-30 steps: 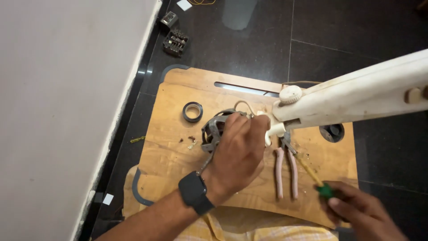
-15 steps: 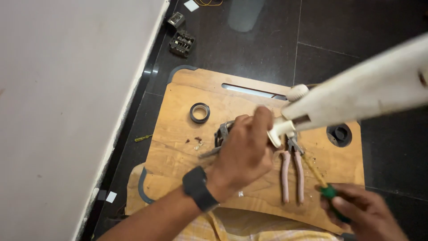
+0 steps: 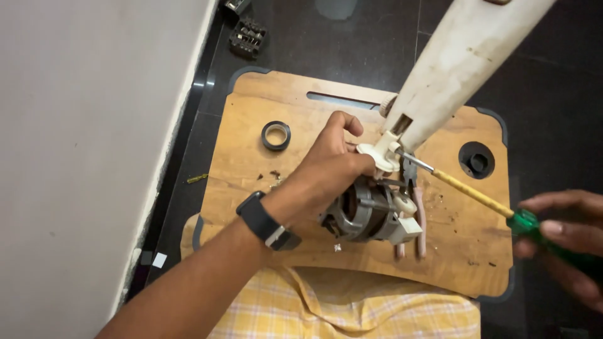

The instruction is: Disassembling and inspecting the motor and housing of an electric hand mixer using tools.

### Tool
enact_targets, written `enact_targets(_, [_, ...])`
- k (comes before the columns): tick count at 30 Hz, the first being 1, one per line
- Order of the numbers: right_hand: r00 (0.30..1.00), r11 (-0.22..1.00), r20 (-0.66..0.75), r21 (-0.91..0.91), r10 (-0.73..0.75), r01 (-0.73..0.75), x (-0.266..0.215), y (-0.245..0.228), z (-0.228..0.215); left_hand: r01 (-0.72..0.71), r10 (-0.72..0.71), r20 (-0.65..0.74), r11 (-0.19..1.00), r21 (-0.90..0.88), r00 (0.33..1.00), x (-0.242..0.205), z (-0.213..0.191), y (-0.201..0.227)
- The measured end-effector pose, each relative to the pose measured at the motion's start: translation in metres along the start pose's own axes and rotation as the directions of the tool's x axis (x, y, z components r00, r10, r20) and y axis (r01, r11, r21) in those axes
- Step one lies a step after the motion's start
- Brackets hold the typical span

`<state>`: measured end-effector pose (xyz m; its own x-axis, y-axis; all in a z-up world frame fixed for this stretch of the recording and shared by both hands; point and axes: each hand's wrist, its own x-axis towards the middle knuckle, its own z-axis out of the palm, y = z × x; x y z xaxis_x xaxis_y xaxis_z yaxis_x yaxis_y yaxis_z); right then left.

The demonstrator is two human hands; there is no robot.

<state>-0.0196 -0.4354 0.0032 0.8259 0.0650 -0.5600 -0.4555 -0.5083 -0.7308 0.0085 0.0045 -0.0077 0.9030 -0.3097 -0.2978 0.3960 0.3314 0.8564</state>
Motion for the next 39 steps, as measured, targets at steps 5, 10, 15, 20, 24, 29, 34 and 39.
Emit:
enact_targets(5, [0.990, 0.993, -0.092, -0.038, 0.110, -0.113, -0.008, -0.061, 0.050, 0.176, -0.183, -0.076, 0.981, -0.086, 0.980, 0.009, -0.004, 0.008])
enact_targets(10, [0.989, 0.998, -0.134, -0.035, 0.055, -0.060, -0.011, -0.105, 0.104, 0.317, -0.332, 0.030, 0.863, -0.392, 0.943, 0.039, -0.030, -0.046])
enact_targets(15, [0.991, 0.996, -0.099, -0.009, -0.088, 0.088, -0.002, -0.091, 0.103, 0.301, -0.341, 0.027, 0.786, -0.540, 0.940, 0.057, -0.038, -0.085])
enact_targets(20, [0.983, 0.995, -0.164, 0.031, -0.084, 0.090, -0.007, -0.075, 0.097, 0.295, -0.335, 0.019, 0.799, -0.524, 0.942, 0.055, -0.037, -0.087])
enact_targets(24, [0.969, 0.979, -0.244, 0.184, -0.042, 0.089, -0.019, -0.071, 0.130, 0.281, -0.247, 0.135, 0.799, -0.532, 0.959, 0.054, -0.038, -0.099])
enact_targets(29, [0.979, 0.753, -0.141, 0.626, -0.150, 0.205, -0.021, -0.010, 0.169, 0.263, -0.237, 0.124, 0.751, -0.605, 0.963, 0.040, -0.024, -0.083])
enact_targets(34, [0.908, 0.351, -0.028, 0.917, -0.417, 0.190, -0.030, -0.035, 0.186, 0.199, -0.152, 0.129, 0.739, -0.643, 0.980, 0.032, -0.019, -0.086])
enact_targets(39, [0.898, 0.479, -0.224, 0.783, -0.380, 0.398, -0.030, -0.071, 0.182, 0.193, -0.061, 0.231, 0.770, -0.608, 0.971, 0.015, -0.003, -0.062])
